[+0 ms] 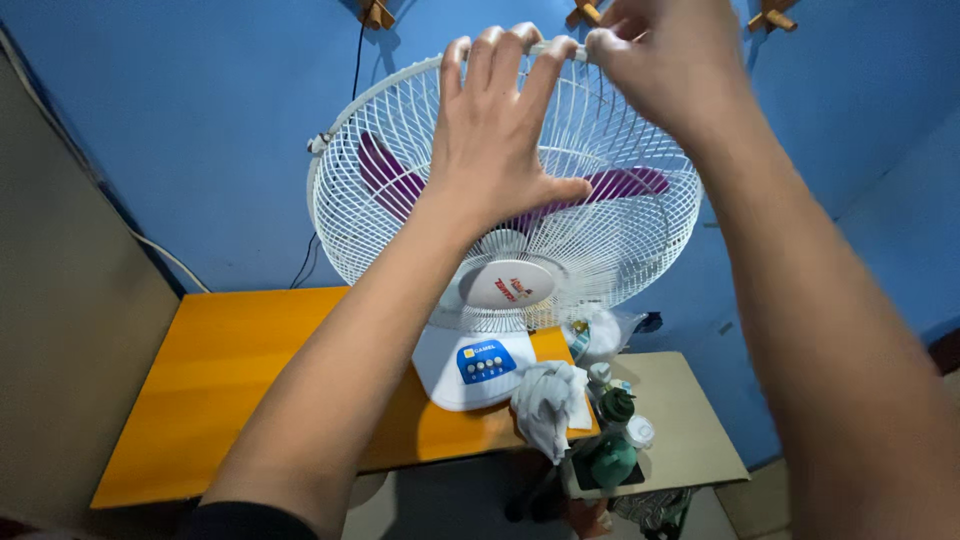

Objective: The person removes the front grille of a table fan, unscrews the central hub nut, and removes the purple fan blades. They then reattach the blades, tighten the hub nut, and reposition the front grille onto the fan.

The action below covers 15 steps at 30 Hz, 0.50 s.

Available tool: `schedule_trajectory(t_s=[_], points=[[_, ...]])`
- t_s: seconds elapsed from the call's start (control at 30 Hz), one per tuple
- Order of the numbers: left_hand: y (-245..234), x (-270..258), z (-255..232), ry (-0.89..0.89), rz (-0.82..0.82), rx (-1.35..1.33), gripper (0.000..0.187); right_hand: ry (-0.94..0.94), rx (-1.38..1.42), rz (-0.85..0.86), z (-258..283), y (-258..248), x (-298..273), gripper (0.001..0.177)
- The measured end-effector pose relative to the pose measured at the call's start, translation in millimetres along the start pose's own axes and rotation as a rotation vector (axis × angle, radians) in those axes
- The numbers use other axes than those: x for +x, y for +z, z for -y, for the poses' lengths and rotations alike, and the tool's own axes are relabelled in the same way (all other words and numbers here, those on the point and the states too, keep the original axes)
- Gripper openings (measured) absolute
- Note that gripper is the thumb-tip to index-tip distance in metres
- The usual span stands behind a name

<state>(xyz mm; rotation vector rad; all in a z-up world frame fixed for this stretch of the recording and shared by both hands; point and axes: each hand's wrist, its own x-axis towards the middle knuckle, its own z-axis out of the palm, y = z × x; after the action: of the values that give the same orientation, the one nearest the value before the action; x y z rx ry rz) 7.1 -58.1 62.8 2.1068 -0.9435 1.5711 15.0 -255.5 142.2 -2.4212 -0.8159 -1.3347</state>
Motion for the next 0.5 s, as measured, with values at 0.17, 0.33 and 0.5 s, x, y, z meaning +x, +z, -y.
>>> schedule_trajectory(t_s=[0.17,0.33,0.5], points=[[3.1,0.2,2.1,0.001,0.012,0.027,0.119,-0.107,-0.473,-0.019,9.6,14.8,-5.9,0.016],[-0.3,-0.6,5.1,0.039,-0.004,0.040,0.118,-0.240,-0.562,-0.041,5.5,26.2,-7.7,0.022],[-4.4,-2.4,5.7,0.034,0.002,0.007,0.115,-0.179,-0.558,-0.024,-3.8,22.7,-7.0,0.015]])
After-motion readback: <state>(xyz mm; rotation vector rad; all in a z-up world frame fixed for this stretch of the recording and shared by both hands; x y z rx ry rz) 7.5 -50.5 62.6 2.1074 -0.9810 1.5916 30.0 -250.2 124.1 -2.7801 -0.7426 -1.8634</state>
